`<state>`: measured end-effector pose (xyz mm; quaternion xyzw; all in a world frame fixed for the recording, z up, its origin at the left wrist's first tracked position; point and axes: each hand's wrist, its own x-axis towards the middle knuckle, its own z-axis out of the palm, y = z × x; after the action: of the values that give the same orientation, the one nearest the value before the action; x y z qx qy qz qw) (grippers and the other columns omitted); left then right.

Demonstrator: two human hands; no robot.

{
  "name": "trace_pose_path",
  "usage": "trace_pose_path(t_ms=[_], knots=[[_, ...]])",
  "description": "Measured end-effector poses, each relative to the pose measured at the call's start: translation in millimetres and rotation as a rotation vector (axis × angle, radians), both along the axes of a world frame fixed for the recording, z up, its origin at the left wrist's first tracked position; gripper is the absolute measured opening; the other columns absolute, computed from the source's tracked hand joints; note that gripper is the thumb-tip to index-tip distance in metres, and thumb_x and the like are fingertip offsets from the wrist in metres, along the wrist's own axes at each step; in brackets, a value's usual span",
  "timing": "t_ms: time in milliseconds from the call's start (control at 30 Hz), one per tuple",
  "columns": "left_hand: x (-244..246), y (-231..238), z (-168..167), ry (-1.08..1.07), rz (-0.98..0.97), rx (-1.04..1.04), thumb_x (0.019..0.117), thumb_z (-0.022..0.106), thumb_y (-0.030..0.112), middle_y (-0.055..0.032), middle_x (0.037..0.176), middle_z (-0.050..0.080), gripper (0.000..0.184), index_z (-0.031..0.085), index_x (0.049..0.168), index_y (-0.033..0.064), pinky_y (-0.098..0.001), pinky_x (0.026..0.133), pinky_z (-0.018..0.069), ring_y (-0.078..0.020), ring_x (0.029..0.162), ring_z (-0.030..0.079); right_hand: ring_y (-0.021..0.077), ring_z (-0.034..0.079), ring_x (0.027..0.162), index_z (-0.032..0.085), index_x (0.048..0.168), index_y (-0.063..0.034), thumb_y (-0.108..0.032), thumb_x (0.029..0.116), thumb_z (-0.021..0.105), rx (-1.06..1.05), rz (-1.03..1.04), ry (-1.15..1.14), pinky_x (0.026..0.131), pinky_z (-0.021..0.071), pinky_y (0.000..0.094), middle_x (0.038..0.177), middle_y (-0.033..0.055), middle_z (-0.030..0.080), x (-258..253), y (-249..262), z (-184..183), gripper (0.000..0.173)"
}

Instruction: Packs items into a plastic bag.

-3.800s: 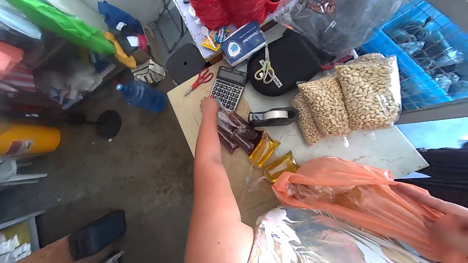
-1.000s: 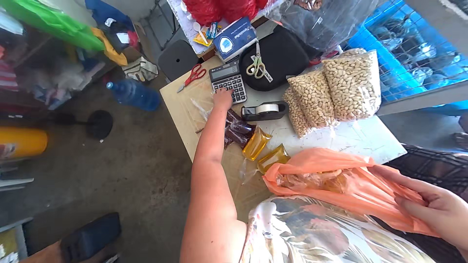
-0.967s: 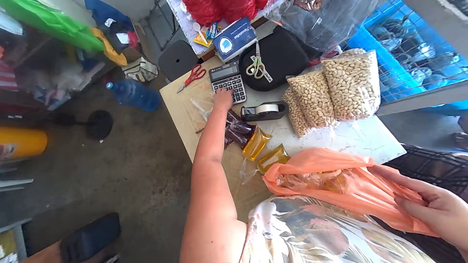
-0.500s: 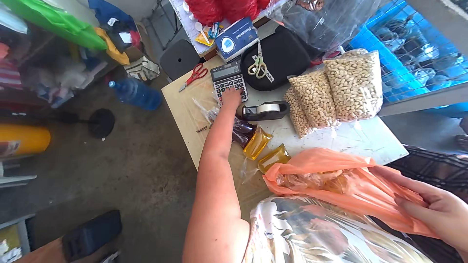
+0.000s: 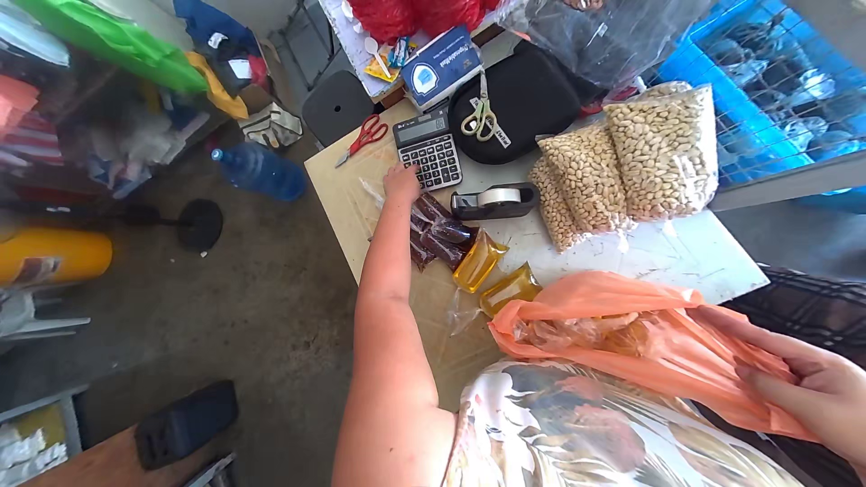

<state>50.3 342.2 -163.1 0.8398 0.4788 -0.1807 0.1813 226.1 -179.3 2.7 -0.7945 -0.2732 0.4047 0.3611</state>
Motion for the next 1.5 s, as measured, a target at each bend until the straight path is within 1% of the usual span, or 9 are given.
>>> trace_pose_path(t_ms=[300, 533, 633, 767, 933, 1133, 1233, 1367, 1500], knots=[[3, -1, 2, 0.024, -0.002, 0.017, 0.0943, 0.063, 0.011, -0.0237, 0.151, 0.049, 0.053, 0.060, 0.146, 0.0218, -0.0669, 0.106, 0.0407, -0.0469, 0.138, 0.046, -0.0042, 0.062, 0.117, 0.058, 0.140, 0.0029, 0.000, 0.0722, 0.054, 0.006, -0.019, 0.010, 0.098, 0.0487, 0.0138, 0.139, 0.0078, 0.065, 0, 1, 0, 0.068], [2, -2, -8, 0.125, -0.055, -0.005, 0.0986, 0.061, 0.019, -0.0245, 0.150, 0.050, 0.037, 0.068, 0.134, 0.0108, -0.0676, 0.106, 0.0405, -0.0460, 0.140, 0.045, -0.0025, 0.062, 0.118, 0.058, 0.140, 0.0030, 0.000, 0.0728, 0.054, -0.005, -0.016, 0.010, 0.099, 0.0488, 0.0145, 0.139, 0.0092, 0.064, 1, 3, 0, 0.068], [7, -4, -7, 0.099, -0.046, -0.001, 0.0973, 0.061, 0.016, -0.0252, 0.149, 0.050, 0.039, 0.068, 0.135, 0.0132, -0.0679, 0.105, 0.0408, -0.0468, 0.138, 0.045, -0.0029, 0.062, 0.117, 0.059, 0.140, 0.0007, -0.002, 0.0724, 0.055, -0.021, -0.019, -0.012, 0.097, 0.0493, 0.0147, 0.138, 0.0077, 0.065, 1, 4, 0, 0.068], [22, -9, -6, 0.010, -0.057, 0.010, 0.0956, 0.059, 0.009, -0.0262, 0.152, 0.047, 0.052, 0.060, 0.146, 0.0234, -0.0694, 0.106, 0.0393, -0.0486, 0.140, 0.043, -0.0012, 0.063, 0.118, 0.060, 0.139, 0.0011, -0.002, 0.0718, 0.055, -0.009, -0.029, -0.016, 0.098, 0.0498, 0.0165, 0.138, 0.0081, 0.065, 0, 3, -2, 0.068], [29, -14, -19, 0.034, -0.077, 0.028, 0.0977, 0.057, 0.012, -0.0262, 0.152, 0.047, 0.053, 0.057, 0.149, 0.0251, -0.0689, 0.105, 0.0403, -0.0484, 0.139, 0.044, -0.0008, 0.063, 0.118, 0.060, 0.139, -0.0004, -0.002, 0.0711, 0.055, -0.009, -0.046, -0.022, 0.098, 0.0504, 0.0172, 0.138, 0.0074, 0.066, -2, 1, -3, 0.068], [32, -36, -10, -0.015, -0.181, 0.019, 0.0985, 0.056, 0.009, -0.0301, 0.148, 0.049, 0.048, 0.060, 0.145, 0.0181, -0.0700, 0.103, 0.0405, -0.0511, 0.137, 0.046, -0.0020, 0.064, 0.116, 0.062, 0.138, -0.0024, -0.005, 0.0711, 0.056, 0.009, -0.054, -0.036, 0.097, 0.0511, 0.0165, 0.136, 0.0045, 0.067, -2, -4, -6, 0.067], [29, -47, -18, 0.047, -0.202, -0.021, 0.1017, 0.052, 0.012, -0.0273, 0.151, 0.048, 0.046, 0.060, 0.146, 0.0218, -0.0711, 0.105, 0.0392, -0.0507, 0.139, 0.044, -0.0021, 0.063, 0.117, 0.061, 0.138, -0.0012, -0.004, 0.0714, 0.055, 0.006, -0.060, -0.029, 0.098, 0.0501, 0.0162, 0.137, 0.0056, 0.067, -4, -2, -5, 0.067], [30, -53, -7, 0.048, -0.203, -0.004, 0.0994, 0.058, 0.014, -0.0244, 0.145, 0.054, 0.029, 0.073, 0.123, 0.0086, -0.0678, 0.106, 0.0411, -0.0468, 0.137, 0.048, -0.0025, 0.063, 0.115, 0.062, 0.139, -0.0019, -0.004, 0.0712, 0.055, 0.001, -0.068, -0.029, 0.096, 0.0507, 0.0158, 0.136, 0.0056, 0.067, -6, -2, -3, 0.068], [28, -58, 13, -0.018, -0.175, 0.024, 0.0976, 0.061, 0.015, -0.0245, 0.145, 0.054, 0.034, 0.071, 0.129, 0.0093, -0.0658, 0.106, 0.0418, -0.0456, 0.136, 0.048, -0.0026, 0.063, 0.115, 0.062, 0.138, -0.0027, -0.005, 0.0714, 0.056, 0.003, -0.067, -0.039, 0.096, 0.0508, 0.0163, 0.136, 0.0052, 0.067, -8, -4, -2, 0.067]])
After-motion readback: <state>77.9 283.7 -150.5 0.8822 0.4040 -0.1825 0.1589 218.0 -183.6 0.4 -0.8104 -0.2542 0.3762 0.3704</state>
